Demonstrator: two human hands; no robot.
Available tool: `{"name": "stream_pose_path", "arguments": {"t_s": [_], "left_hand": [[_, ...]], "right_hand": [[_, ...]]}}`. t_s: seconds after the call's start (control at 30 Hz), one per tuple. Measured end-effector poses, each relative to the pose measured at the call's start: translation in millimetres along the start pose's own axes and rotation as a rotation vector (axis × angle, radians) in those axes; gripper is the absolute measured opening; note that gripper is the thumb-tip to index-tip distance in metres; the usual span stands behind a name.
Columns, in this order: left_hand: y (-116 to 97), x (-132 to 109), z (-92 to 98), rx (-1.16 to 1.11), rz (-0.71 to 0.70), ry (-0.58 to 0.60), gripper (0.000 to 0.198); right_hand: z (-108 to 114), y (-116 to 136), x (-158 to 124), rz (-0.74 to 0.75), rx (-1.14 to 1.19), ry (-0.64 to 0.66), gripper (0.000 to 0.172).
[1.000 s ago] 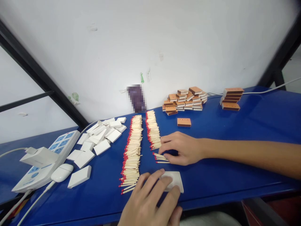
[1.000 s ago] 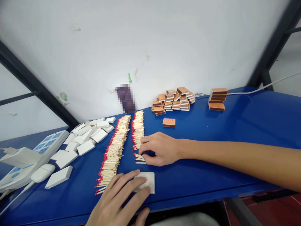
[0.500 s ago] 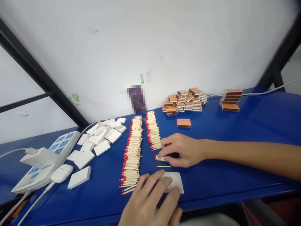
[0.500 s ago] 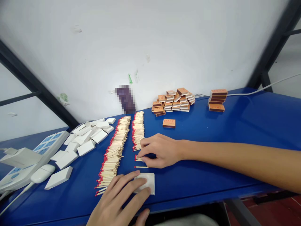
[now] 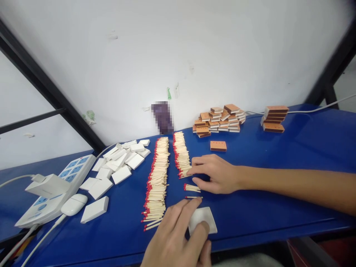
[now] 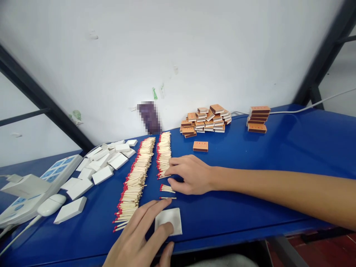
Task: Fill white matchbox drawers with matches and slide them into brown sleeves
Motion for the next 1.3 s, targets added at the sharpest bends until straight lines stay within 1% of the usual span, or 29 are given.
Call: {"name": "stream_pose_path", "arguments": {"t_s": [0.13,0.33,0.57,0.8,0.93,1.07,1.2,1.3], "left_hand": [[1.3,-0.3,-3.5,0.025,0.014,0.008,0.021],[0.0,-1.9,-8.9,0.06,-0.024,0.041,0.026],[0.5,1.2,-8.8,0.063,-0.016,0.063,0.029],[2.8,1.2,-13.3,0.066,-0.006,0.089,0.036],[2.9,-0.3,-16.8,0.071,-0.028,0.104,0.035],[2.2,-1.2,-15.0,0.074,-0.029,0.088,0.038],[-0.2,-0.5,-15.7,0.083,-0.028,0.102,0.039],[-0.6,-0.5,-18.4,0.084,-0.027,0.119,0.037]], "right_hand": [[-1.8,3.3,0.9,0.01,-0.022,0.04,0.029],[-2.1,4.2,1.9,0.025,-0.022,0.043,0.027],[-1.1,6.0,0.3,0.055,-0.033,-0.019,0.024],[4.3,4.2,-1.5,-0.007,-0.07,-0.074,0.021],[3.5,2.8,-1.1,-0.022,-0.078,-0.053,0.023],[0.5,4.7,0.0,0.025,-0.05,-0.02,0.024],[-0.4,2.2,0.3,0.012,-0.045,-0.02,0.021],[-0.9,4.7,0.3,0.052,-0.013,-0.025,0.018]]}}
Point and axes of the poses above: each hand's wrist, its own x-axis towards the middle knuckle, its own z-axis out of the back of the hand, y = z × x, the point moved 9 cm from there along x, towards the middle knuckle, and after that the axes turned 9 degrees about y, right-handed, at the moved point
